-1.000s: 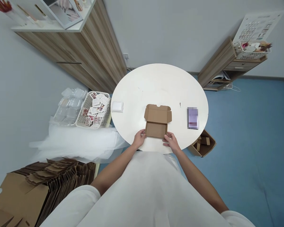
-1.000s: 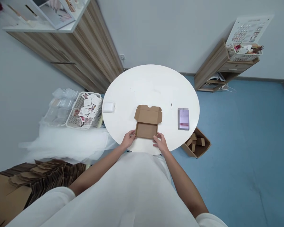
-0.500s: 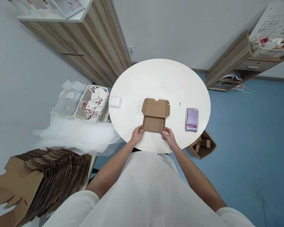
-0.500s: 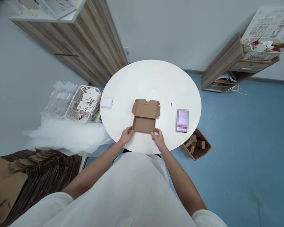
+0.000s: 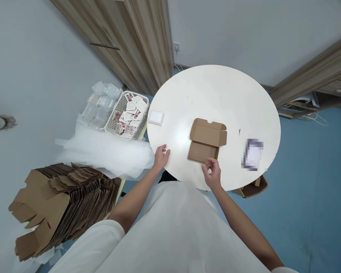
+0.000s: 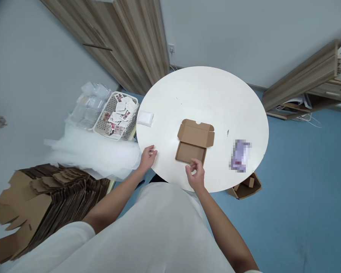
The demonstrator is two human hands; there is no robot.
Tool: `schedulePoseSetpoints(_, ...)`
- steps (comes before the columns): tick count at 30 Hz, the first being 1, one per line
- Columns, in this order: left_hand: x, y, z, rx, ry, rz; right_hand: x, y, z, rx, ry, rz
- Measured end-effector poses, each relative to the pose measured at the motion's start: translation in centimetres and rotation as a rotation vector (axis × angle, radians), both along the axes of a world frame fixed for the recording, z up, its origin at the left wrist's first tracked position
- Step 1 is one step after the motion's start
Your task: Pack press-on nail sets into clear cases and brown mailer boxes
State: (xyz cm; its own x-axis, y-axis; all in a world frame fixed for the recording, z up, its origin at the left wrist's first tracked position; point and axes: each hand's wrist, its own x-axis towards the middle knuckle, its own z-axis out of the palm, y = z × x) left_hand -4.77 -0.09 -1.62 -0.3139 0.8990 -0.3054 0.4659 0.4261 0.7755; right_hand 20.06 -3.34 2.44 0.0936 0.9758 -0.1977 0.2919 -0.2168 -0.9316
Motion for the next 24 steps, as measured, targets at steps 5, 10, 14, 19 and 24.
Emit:
schedulePoseSetpoints(5,-6.9,5.5,-0.1,0.006,0.038,0.096,-9.3,5.0,0.6,-0.208,0.112,0.132)
schedulePoseSetpoints(10,-10.4,11.3,-0.3,0.030,0.092,-0.025,-17.3,11.2,-1.2,-0.379,0.185,0.031)
schedulePoseSetpoints(14,-11.0,13.9,-0.6,0.025,0.085,-0.106,-20.9,15.1,-2.3,-0.446,0.213,-0.055)
schedulePoseSetpoints(19,-11.0,14.8,-1.2,0.056,0.076,-0.157,-23.3,17.8,-3.5,-0.383,0.159,-0.075)
schedulePoseSetpoints(24,-11.1,14.4,-1.5,0.076,-0.034,-0.098,-23.8,18.9,-4.9,-0.350,0.059,-0.113)
